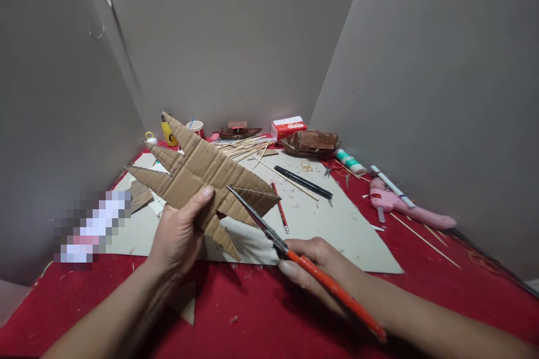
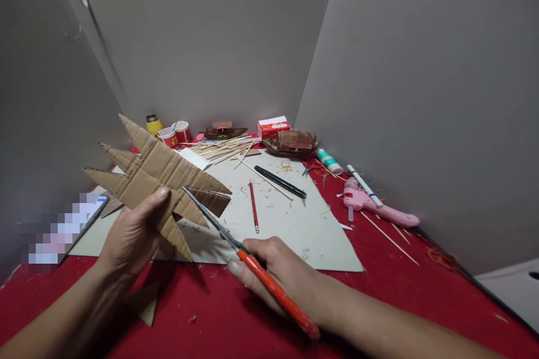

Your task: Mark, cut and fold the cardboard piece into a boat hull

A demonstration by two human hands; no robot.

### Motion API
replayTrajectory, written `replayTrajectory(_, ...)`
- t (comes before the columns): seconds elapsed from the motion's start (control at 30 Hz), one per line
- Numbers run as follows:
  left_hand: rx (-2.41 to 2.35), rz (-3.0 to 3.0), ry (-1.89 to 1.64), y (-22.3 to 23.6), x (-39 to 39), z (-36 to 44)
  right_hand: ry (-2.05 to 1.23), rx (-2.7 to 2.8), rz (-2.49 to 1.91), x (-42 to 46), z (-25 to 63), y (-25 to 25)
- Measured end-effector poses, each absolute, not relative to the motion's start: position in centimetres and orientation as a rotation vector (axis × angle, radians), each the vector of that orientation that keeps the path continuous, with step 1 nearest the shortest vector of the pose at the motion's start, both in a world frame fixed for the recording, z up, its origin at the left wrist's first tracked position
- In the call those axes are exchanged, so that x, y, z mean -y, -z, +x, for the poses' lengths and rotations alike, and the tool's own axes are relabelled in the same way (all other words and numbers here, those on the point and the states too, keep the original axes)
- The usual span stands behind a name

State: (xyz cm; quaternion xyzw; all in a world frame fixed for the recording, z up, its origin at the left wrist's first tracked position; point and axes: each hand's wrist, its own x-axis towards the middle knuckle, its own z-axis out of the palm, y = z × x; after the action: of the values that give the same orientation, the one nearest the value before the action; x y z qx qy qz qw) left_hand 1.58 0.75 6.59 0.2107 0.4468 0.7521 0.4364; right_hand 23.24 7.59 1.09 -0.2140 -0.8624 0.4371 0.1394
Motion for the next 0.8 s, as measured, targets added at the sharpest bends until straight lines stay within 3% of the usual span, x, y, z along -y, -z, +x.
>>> replayTrajectory(0.8, -0.915, 0.097, -1.836, -7.2, 0.0, 3.9, -1.349, 2.362, -0.514, -6.8, 22.6, -0.2)
